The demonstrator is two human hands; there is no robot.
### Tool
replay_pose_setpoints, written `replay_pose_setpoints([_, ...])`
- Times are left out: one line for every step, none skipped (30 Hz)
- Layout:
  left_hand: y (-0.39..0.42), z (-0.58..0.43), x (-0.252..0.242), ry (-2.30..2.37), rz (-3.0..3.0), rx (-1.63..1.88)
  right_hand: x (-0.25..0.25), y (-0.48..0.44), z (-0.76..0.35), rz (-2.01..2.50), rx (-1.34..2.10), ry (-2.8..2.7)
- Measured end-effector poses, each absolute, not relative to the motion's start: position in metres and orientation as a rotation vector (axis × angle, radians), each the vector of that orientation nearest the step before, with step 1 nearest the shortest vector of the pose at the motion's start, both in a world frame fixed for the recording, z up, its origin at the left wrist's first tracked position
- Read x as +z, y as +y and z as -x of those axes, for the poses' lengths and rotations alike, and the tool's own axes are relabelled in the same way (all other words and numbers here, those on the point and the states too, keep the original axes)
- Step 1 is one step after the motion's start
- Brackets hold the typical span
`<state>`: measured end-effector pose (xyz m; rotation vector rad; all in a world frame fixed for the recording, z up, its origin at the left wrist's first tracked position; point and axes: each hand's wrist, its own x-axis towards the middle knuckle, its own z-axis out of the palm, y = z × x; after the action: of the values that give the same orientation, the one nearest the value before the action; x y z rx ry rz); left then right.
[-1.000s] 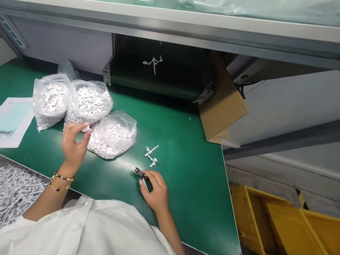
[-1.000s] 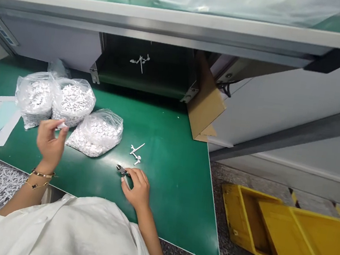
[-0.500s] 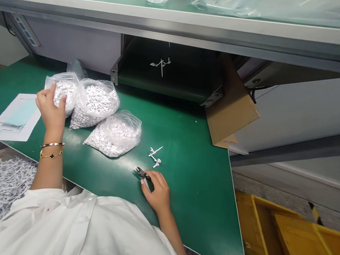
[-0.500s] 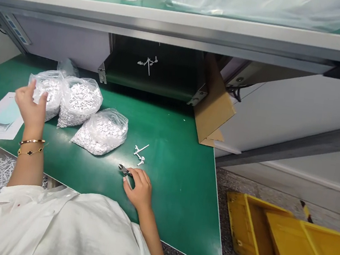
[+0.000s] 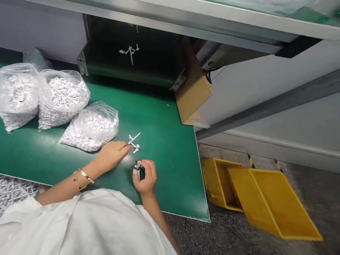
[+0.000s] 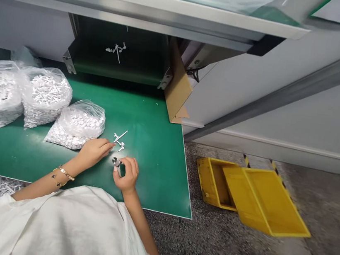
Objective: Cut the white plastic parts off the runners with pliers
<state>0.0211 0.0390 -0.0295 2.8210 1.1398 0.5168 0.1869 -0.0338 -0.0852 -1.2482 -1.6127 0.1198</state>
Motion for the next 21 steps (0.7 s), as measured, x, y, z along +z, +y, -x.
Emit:
replay_pose_setpoints([0.039, -0.031, -0.034, 1.151, -2.820, 0.429, -0.086, -0.034, -0.188, 1.274, 0.104, -1.571])
replay_pose_setpoints([0.039, -0.040, -0.038, 1.162, -2.816, 0.345, -0.087, -0.033, -0.188, 1.301, 0.100, -1.534])
replay_pose_setpoints([0.039, -0.047, -0.041, 1.178, -2.801, 0.270, -0.087, -0.033, -0.189, 1.325, 0.108, -1.506])
replay_pose_setpoints([0.040, -0.053, -0.043, 1.199, -2.770, 0.211, -0.088, -0.032, -0.189, 1.342, 0.124, -1.487])
replay_pose_setpoints([0.041, -0.057, -0.045, 1.220, -2.730, 0.170, -0.088, -0.031, -0.189, 1.351, 0.145, -1.478])
replay_pose_setpoints([0.043, -0.060, -0.046, 1.235, -2.683, 0.151, -0.088, -0.031, -0.189, 1.355, 0.167, -1.476])
replay_pose_setpoints([0.044, -0.061, -0.048, 1.239, -2.632, 0.156, -0.089, -0.030, -0.189, 1.359, 0.187, -1.481])
replay_pose_setpoints([0.044, -0.061, -0.050, 1.229, -2.572, 0.193, -0.089, -0.030, -0.189, 1.366, 0.205, -1.490])
replay_pose_setpoints([0.044, -0.060, -0.053, 1.215, -2.498, 0.264, -0.089, -0.029, -0.189, 1.376, 0.218, -1.500])
replay_pose_setpoints([0.044, -0.057, -0.057, 1.201, -2.407, 0.359, -0.089, -0.029, -0.188, 1.389, 0.230, -1.507])
replay_pose_setpoints([0.043, -0.054, -0.061, 1.191, -2.297, 0.463, -0.089, -0.029, -0.188, 1.401, 0.242, -1.515])
replay_pose_setpoints([0.041, -0.050, -0.065, 1.188, -2.166, 0.562, -0.089, -0.029, -0.188, 1.413, 0.255, -1.521])
replay_pose_setpoints([0.039, -0.046, -0.070, 1.192, -2.019, 0.643, -0.090, -0.028, -0.188, 1.422, 0.269, -1.529])
replay_pose_setpoints([0.037, -0.042, -0.074, 1.197, -1.865, 0.706, -0.090, -0.028, -0.188, 1.430, 0.283, -1.537])
replay_pose_setpoints([0.035, -0.038, -0.079, 1.196, -1.711, 0.753, -0.090, -0.027, -0.187, 1.437, 0.298, -1.548])
replay_pose_setpoints([0.032, -0.034, -0.083, 1.185, -1.565, 0.792, -0.091, -0.026, -0.187, 1.446, 0.312, -1.562])
replay_pose_setpoints([0.030, -0.030, -0.086, 1.167, -1.431, 0.832, -0.091, -0.026, -0.187, 1.454, 0.323, -1.578])
replay_pose_setpoints([0.028, -0.027, -0.088, 1.148, -1.313, 0.876, -0.091, -0.025, -0.186, 1.460, 0.333, -1.597])
replay_pose_setpoints([0.026, -0.025, -0.089, 1.128, -1.213, 0.920, -0.091, -0.025, -0.186, 1.464, 0.341, -1.618])
replay_pose_setpoints([0.024, -0.022, -0.089, 1.111, -1.127, 0.962, -0.091, -0.024, -0.185, 1.465, 0.345, -1.642])
replay_pose_setpoints([0.023, -0.021, -0.089, 1.098, -1.057, 0.997, -0.091, -0.024, -0.184, 1.464, 0.346, -1.669])
